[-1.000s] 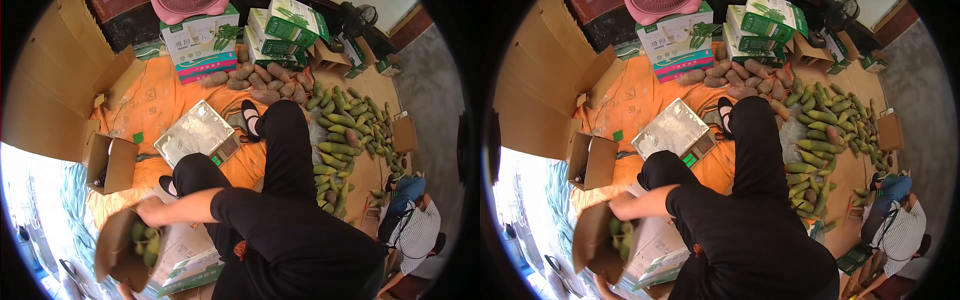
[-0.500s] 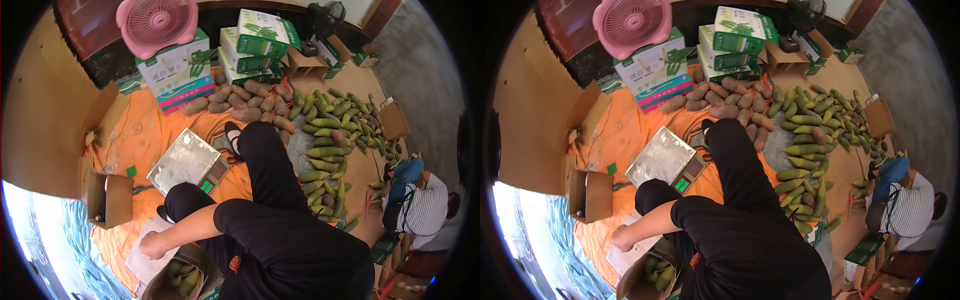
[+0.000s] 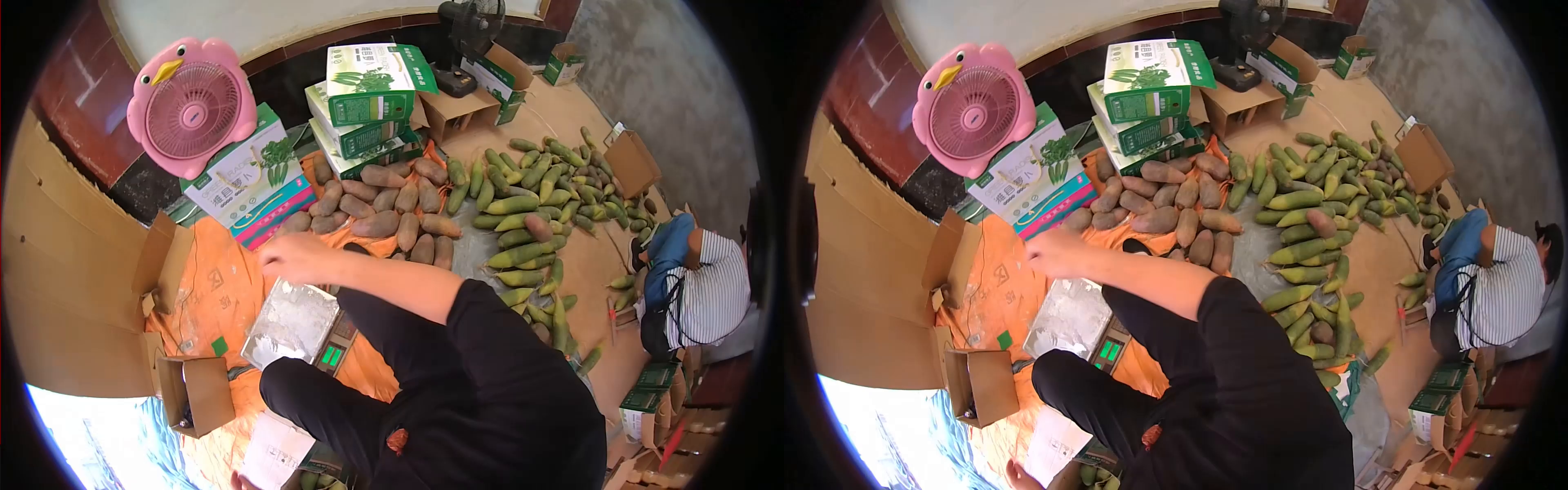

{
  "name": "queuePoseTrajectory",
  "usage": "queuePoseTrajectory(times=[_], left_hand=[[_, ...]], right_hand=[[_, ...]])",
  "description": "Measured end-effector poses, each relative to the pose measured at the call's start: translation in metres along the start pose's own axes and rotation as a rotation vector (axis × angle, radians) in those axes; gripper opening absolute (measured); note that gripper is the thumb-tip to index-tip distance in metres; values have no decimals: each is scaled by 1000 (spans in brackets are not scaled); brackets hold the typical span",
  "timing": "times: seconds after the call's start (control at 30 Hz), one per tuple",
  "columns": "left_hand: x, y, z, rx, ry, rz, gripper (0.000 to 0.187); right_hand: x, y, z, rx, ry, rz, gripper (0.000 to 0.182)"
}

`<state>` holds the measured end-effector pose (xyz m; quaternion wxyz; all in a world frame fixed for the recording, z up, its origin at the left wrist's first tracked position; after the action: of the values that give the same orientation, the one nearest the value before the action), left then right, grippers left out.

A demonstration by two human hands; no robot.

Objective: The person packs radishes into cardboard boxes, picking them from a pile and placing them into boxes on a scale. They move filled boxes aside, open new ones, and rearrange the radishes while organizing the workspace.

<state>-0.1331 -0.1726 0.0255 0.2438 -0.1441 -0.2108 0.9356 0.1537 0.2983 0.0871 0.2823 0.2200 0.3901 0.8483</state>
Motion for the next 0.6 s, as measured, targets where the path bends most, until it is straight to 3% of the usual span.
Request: queuePoseTrajectory(times=[0.13, 0.17, 0.23, 0.33, 0.47, 0.53, 0.6], left_hand=[[57, -8, -95, -219, 268, -233, 35], [45, -45, -98, -222, 194, -272, 18], [59, -39, -139, -432, 461, -194, 19], [50, -58, -170, -402, 630, -131, 20], [33, -82, -174, -454, 618, -10, 17], [27, -89, -164, -380, 601, 170, 14], [28, -85, -163, -416, 643, 185, 17]], right_hand=[[-68, -105, 46, 65, -185, -231, 19], [-87, -136, 48, 37, -193, -301, 19], [-128, -193, 47, -27, -208, -421, 19], [-188, -256, 35, 17, -207, -615, 18], [-232, -300, 23, 157, -228, -731, 12], [-237, -325, 22, 233, -231, -761, 10], [-236, -349, 27, 289, -242, -814, 7]])
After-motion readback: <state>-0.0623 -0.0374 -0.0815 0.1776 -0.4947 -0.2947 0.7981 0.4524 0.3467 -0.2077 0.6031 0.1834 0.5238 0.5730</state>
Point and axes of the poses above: each hand's wrist, its own x-axis towards the middle knuckle, its own z-axis out of the back of the hand, y = z × x, the point moved 7 cm from there along x, towards the middle knuckle, and after that the axes turned 10 degrees about y, right-handed, at the moved point
